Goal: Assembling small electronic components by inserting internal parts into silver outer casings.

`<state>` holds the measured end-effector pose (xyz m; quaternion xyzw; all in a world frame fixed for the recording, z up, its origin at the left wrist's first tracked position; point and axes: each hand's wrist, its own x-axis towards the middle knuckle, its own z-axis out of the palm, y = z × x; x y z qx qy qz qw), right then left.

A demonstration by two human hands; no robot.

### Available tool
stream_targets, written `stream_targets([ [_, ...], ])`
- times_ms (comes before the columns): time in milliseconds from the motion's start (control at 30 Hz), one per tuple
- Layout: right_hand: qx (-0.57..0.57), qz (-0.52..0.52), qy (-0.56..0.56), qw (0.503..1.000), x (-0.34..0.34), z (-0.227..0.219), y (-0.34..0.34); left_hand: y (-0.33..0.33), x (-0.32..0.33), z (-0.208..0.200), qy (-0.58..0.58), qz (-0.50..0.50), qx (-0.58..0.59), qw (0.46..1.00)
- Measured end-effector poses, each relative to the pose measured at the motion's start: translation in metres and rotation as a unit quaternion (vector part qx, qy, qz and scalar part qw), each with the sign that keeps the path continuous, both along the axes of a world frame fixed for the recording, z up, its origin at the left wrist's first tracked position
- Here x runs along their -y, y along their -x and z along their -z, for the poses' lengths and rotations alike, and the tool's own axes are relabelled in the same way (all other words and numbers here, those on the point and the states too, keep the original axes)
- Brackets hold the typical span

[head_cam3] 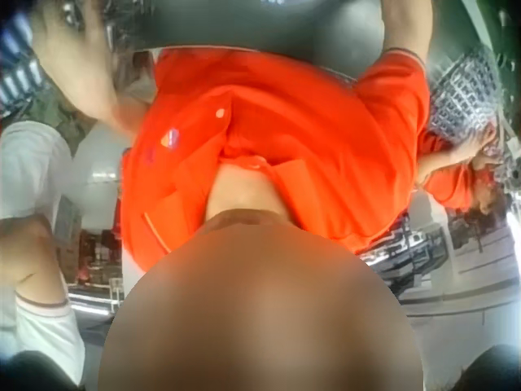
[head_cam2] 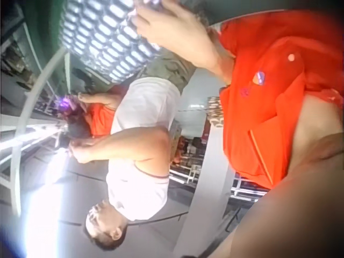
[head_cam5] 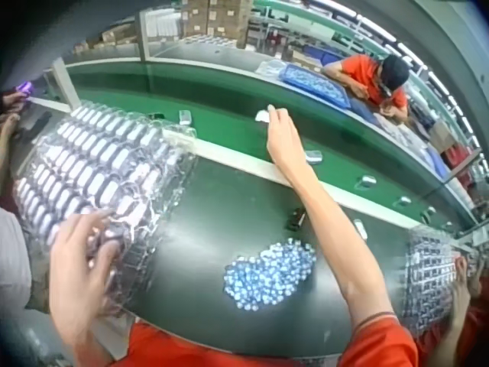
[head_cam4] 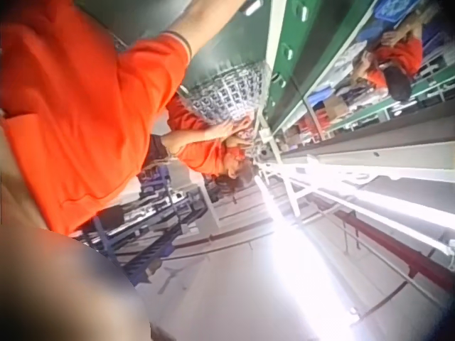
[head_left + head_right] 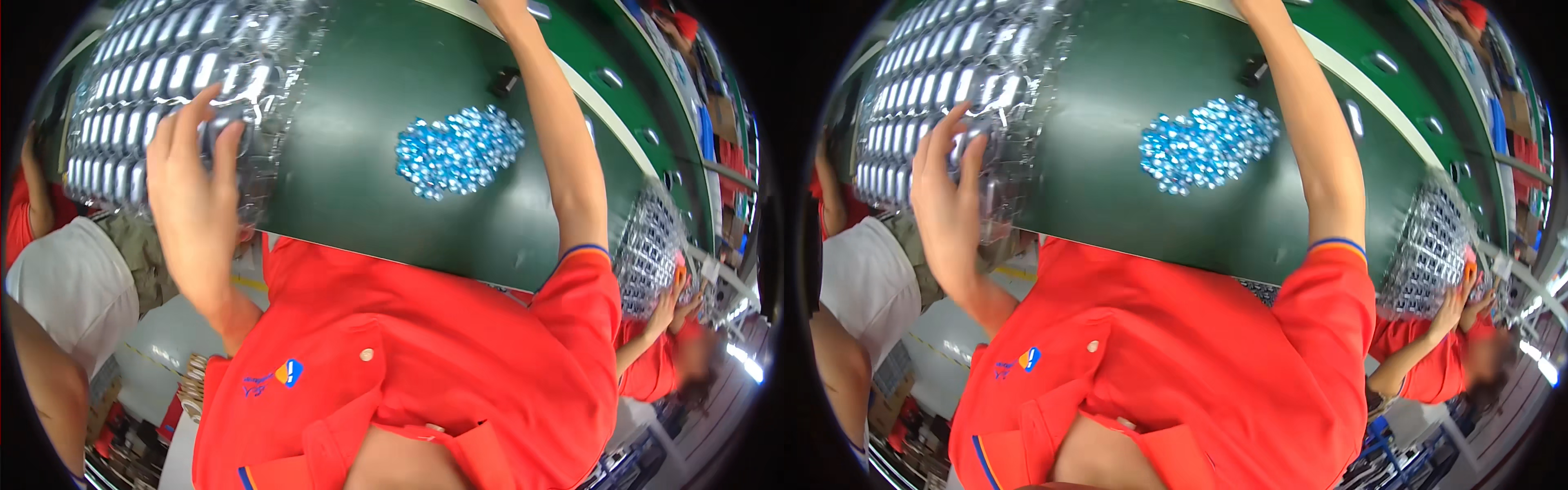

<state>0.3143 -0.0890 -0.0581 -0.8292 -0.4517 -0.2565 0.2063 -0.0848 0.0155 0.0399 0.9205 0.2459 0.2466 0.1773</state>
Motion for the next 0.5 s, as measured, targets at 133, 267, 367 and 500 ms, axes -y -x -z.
stream_targets([
  [133,0.052,-0.093,0.101,0.989,0.013,0.024,-0.010,0.009,-0.003,0.003,0.055,-0.073,-0.140,0.986],
  [267,-0.300,-0.189,0.058,0.933,0.053,-0.015,0.011,0.008,-0.002,0.002,0.092,-0.106,-0.148,0.979],
  [367,-0.086,-0.116,0.070,0.987,0.070,-0.034,0.058,0.008,-0.007,0.002,0.110,-0.101,-0.097,0.984],
  [500,-0.251,-0.270,0.134,0.920,0.101,-0.046,0.132,-0.006,0.003,0.008,0.179,-0.002,0.150,0.972],
])
